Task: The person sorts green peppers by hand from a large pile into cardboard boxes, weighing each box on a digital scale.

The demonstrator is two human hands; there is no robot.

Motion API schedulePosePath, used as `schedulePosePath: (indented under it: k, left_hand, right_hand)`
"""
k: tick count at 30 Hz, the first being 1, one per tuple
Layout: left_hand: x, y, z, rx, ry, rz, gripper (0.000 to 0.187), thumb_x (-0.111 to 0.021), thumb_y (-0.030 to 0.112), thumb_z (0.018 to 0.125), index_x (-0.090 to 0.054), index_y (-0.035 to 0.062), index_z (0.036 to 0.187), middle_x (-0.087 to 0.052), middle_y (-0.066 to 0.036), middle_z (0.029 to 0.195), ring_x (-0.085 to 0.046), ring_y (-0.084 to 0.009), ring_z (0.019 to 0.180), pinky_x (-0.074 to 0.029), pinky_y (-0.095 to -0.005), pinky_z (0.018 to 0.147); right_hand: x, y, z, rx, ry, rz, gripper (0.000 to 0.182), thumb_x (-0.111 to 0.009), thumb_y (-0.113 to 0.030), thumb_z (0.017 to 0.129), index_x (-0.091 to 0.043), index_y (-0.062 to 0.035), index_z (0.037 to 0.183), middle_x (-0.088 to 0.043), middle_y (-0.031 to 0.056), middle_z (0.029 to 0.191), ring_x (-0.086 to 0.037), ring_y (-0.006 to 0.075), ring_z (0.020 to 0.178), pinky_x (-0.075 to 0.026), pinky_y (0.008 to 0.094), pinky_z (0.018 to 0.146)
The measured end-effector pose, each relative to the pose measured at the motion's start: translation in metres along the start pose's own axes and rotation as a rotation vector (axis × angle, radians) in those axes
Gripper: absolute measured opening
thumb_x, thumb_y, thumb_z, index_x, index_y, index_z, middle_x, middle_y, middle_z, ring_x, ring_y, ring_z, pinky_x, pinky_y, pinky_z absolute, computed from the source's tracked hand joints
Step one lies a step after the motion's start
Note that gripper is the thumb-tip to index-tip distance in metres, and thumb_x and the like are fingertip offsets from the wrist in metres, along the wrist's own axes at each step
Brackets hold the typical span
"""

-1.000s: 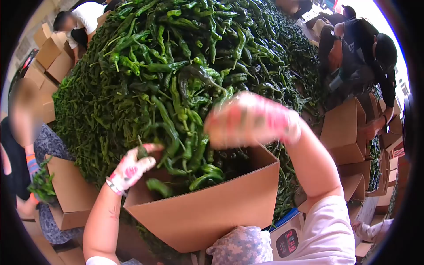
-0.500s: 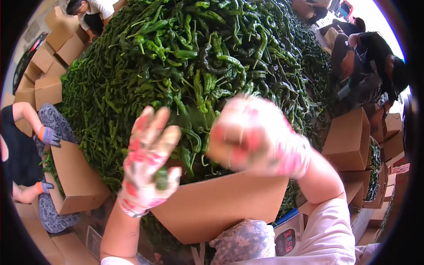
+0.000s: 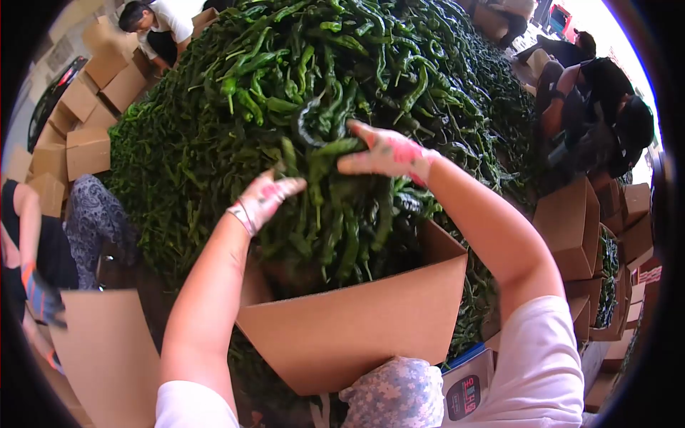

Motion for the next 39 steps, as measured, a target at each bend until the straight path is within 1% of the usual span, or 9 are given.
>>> schedulePosePath:
  k: [3, 9, 12, 14, 22, 26, 28, 35, 39]
  left_hand:
    - [-0.005, 0.0, -0.029, 0.016, -0.211, -0.034, 0.058, -0.073, 0.031, 0.078, -0.053, 0.0037, 0.125, -0.061, -0.004, 0.112, -0.053, -0.0131, 0.105, -0.038, -0.0294, 0.096]
    - [-0.014, 0.001, -0.12, 0.227, -0.775, 0.106, 0.036, -0.074, 0.03, 0.078, -0.066, 0.0077, 0.106, -0.062, -0.007, 0.117, -0.055, -0.0128, 0.1, -0.043, -0.0313, 0.09]
    - [0.012, 0.026, -0.121, 0.179, -0.575, 0.094, 0.037, -0.072, 0.033, 0.079, -0.066, 0.0034, 0.099, -0.054, -0.014, 0.131, -0.055, -0.0205, 0.109, -0.042, -0.034, 0.095]
    - [0.039, 0.021, -0.098, 0.216, -0.215, -0.165, 0.036, -0.073, 0.031, 0.077, -0.068, 0.0026, 0.098, -0.066, -0.009, 0.107, -0.058, -0.0201, 0.104, -0.045, -0.0395, 0.092]
    - [0.037, -0.082, -0.024, 0.154, 0.195, -0.031, 0.028, -0.066, 0.03, 0.082, -0.068, 0.006, 0.097, -0.065, -0.004, 0.101, -0.056, -0.018, 0.104, -0.041, -0.0317, 0.092]
    - [0.038, -0.08, -0.044, 0.253, -0.026, -0.564, 0.024, -0.062, 0.027, 0.084, -0.067, 0.0051, 0.092, -0.063, -0.007, 0.104, -0.057, -0.0172, 0.097, -0.041, -0.0341, 0.094]
    - [0.037, -0.078, -0.031, 0.208, 0.164, -0.177, 0.028, -0.059, 0.029, 0.086, -0.067, 0.0036, 0.094, -0.063, -0.007, 0.106, -0.057, -0.0187, 0.101, -0.039, -0.0344, 0.1]
    - [0.002, -0.025, -0.081, 0.156, -0.23, -0.126, 0.036, -0.066, 0.025, 0.081, -0.064, 0.0041, 0.111, -0.062, 0.0, 0.093, -0.055, -0.0105, 0.091, -0.041, -0.0272, 0.089]
    - [-0.029, 0.005, -0.147, 0.06, -0.585, 0.007, 0.055, -0.073, 0.023, 0.076, -0.056, 0.0032, 0.125, -0.059, 0.0, 0.094, -0.054, -0.0105, 0.089, -0.044, -0.029, 0.083]
  right_hand:
    - [-0.023, -0.016, -0.048, 0.261, -0.106, -0.042, 0.083, -0.069, -0.044, 0.076, -0.035, -0.0016, 0.139, -0.06, 0.0224, 0.117, -0.059, 0.0304, 0.109, -0.046, 0.0344, 0.091]
    - [-0.026, -0.041, -0.122, 0.075, -0.728, -0.024, 0.059, -0.06, -0.041, 0.086, -0.049, -0.0048, 0.131, -0.063, 0.019, 0.114, -0.062, 0.028, 0.102, -0.049, 0.0356, 0.089]
    - [0.027, -0.008, -0.097, 0.215, -0.374, 0.845, 0.048, -0.061, -0.044, 0.086, -0.062, -0.0079, 0.118, -0.065, 0.0115, 0.113, -0.062, 0.0214, 0.102, -0.049, 0.033, 0.088]
    - [0.055, 0.032, -0.06, -0.303, 0.116, 0.102, 0.05, -0.062, -0.047, 0.085, -0.061, -0.0086, 0.117, -0.065, 0.0098, 0.114, -0.061, 0.0201, 0.105, -0.047, 0.0333, 0.092]
    - [-0.037, 0.024, -0.002, -0.149, -0.235, -0.319, 0.1, -0.053, -0.079, 0.069, -0.028, -0.0211, 0.147, -0.027, 0.0176, 0.149, -0.015, 0.042, 0.139, -0.018, 0.048, 0.113]
    - [-0.027, 0.048, -0.003, -0.149, -0.263, 0.06, 0.111, -0.056, -0.079, 0.066, -0.025, -0.0109, 0.147, -0.021, 0.0197, 0.151, -0.014, 0.0363, 0.141, -0.017, 0.0461, 0.113]
    - [-0.03, 0.031, -0.007, -0.301, -0.176, -0.066, 0.108, -0.065, -0.07, 0.068, -0.026, -0.0068, 0.146, -0.023, 0.0194, 0.15, -0.019, 0.0304, 0.141, -0.02, 0.039, 0.113]
    - [-0.042, -0.038, -0.086, 0.075, -0.495, -0.099, 0.071, -0.066, -0.047, 0.081, -0.045, -0.0067, 0.136, -0.045, 0.0154, 0.133, -0.043, 0.0304, 0.126, -0.037, 0.0362, 0.104]
    - [-0.057, -0.081, -0.158, 0.571, -0.484, -0.218, 0.048, -0.063, -0.034, 0.085, -0.055, -0.004, 0.122, -0.054, 0.0163, 0.118, -0.045, 0.0351, 0.121, -0.03, 0.0515, 0.105]
Point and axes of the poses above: each hand's wrist, its own z-axis towards the middle knuckle, its own x-axis out of the back of the hand, y = z × x, the point moved 6 cm from there along z, towards the middle knuckle
